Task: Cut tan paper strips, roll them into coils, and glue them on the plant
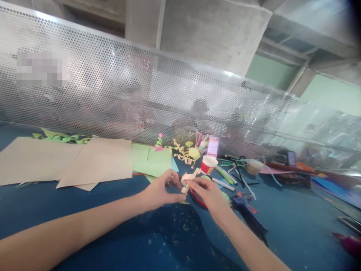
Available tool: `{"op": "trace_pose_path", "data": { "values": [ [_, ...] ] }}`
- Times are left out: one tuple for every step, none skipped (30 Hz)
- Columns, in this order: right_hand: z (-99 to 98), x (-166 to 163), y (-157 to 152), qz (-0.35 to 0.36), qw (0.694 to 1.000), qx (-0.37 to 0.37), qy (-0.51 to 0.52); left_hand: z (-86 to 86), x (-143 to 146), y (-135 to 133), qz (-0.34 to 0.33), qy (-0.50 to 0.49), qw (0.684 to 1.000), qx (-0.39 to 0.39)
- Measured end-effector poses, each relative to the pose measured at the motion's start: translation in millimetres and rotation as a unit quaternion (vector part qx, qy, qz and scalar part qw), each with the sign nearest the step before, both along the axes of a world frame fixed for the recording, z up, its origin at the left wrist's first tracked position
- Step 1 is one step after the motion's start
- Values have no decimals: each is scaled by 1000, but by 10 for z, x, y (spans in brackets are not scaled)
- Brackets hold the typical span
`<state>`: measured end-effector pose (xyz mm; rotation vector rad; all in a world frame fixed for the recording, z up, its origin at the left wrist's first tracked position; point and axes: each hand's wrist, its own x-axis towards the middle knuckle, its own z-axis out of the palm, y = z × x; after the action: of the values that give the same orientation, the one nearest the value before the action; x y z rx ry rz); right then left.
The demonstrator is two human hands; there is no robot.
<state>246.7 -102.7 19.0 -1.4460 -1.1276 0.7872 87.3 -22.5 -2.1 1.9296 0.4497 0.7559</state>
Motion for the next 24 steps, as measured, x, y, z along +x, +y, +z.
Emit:
{"op": "trace_pose_path", "data": {
  "values": [
    [-2,-1,0,-1,1000,0,-6,6,0,-18,7,-4,1000,6],
    [-3,-4,-1,-4,1000,1,-12,16,-1,-38,14,-7,1000,12],
    [-4,-7,-3,-6,1000,0,-15,32,-1,-61,23,-10,999,21],
    [-4,-9,-5,-7,1000,0,-18,51,-1,-84,30,-12,999,33],
    [-4,-11,-7,-8,1000,-1,-19,73,0,-107,36,-15,998,47],
    [-3,-11,-9,-8,1000,-1,-21,93,2,-127,38,-18,997,60],
    [-4,-10,-10,-8,1000,-1,-23,111,4,-143,35,-21,997,72],
    [-4,-7,-11,-8,1000,0,-26,124,6,-154,32,-23,996,80],
    [-5,-2,-11,-7,1000,2,-29,130,7,-160,27,-24,996,84],
    [-5,3,-10,-7,999,4,-32,131,8,-159,25,-23,996,86],
    [-6,8,-9,-7,999,6,-34,128,6,-155,27,-21,996,87],
    [-7,14,-7,-6,999,6,-34,122,2,-146,32,-19,995,88],
    [-7,18,-5,-4,999,5,-32,116,-2,-136,37,-17,995,88],
    [-7,22,-2,0,1000,4,-28,110,-8,-124,41,-15,995,88],
    [-7,25,0,3,1000,4,-23,104,-12,-111,43,-12,995,91],
    [-7,27,1,6,1000,3,-18,100,-16,-99,45,-8,995,92],
    [-7,28,2,7,1000,4,-14,95,-17,-87,47,-4,995,92],
    [-8,28,3,8,1000,5,-10,90,-17,-74,50,-2,995,88],
    [-11,28,3,7,1000,6,-7,83,-14,-62,51,-1,996,78],
    [-14,29,2,8,1000,7,-5,76,-11,-50,48,-2,997,62],
    [-20,31,1,10,1000,7,-5,67,-6,-38,40,-4,998,42],
    [-26,34,0,13,1000,9,-7,57,-1,-26,29,-8,999,20],
    [-32,37,-1,16,1000,11,-11,46,4,-14,15,-11,1000,0],
    [-38,40,-2,19,1000,13,-18,34,8,-3,2,-16,1000,-18]
  ]
}}
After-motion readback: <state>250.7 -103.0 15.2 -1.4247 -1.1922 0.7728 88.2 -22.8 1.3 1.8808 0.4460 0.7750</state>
